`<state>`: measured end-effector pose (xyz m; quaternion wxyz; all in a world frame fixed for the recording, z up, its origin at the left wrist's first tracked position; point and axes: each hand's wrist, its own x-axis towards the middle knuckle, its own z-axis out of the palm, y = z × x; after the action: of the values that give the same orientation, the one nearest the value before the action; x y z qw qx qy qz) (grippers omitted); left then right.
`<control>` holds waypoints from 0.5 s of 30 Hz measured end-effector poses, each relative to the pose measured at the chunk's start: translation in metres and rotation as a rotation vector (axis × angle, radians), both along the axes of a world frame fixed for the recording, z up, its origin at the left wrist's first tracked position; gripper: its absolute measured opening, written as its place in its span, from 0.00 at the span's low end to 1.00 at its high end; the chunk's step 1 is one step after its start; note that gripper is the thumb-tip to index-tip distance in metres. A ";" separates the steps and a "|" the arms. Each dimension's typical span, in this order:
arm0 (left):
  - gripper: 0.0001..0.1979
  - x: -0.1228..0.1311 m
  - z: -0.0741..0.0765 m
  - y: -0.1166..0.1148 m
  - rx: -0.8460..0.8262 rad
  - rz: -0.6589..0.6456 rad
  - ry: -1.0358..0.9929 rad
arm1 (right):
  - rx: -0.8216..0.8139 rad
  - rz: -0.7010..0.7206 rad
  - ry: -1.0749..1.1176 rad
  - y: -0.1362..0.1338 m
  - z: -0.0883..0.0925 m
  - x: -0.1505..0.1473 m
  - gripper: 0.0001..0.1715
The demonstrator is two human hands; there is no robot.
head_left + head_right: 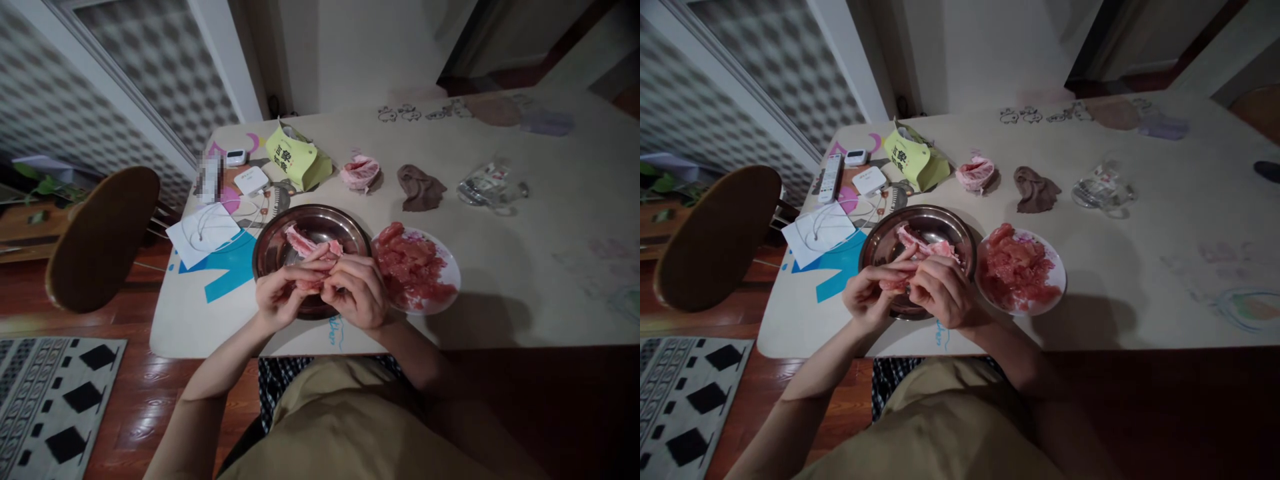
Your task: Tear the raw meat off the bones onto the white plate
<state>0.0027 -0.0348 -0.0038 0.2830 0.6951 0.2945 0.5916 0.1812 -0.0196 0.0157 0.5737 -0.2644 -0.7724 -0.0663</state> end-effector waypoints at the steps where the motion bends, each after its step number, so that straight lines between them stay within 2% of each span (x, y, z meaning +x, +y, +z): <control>1: 0.06 0.000 0.000 0.000 -0.006 -0.001 -0.011 | -0.010 0.003 0.008 0.000 0.000 0.000 0.01; 9: 0.08 0.003 0.004 0.000 0.003 -0.049 -0.049 | -0.077 0.079 0.084 0.000 -0.003 0.001 0.09; 15: 0.17 0.003 0.005 0.000 0.056 -0.012 0.015 | -0.073 0.090 0.018 0.000 0.001 0.005 0.15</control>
<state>0.0057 -0.0345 0.0011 0.2649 0.7087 0.2760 0.5928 0.1859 -0.0196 0.0164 0.5730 -0.2510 -0.7801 -0.0098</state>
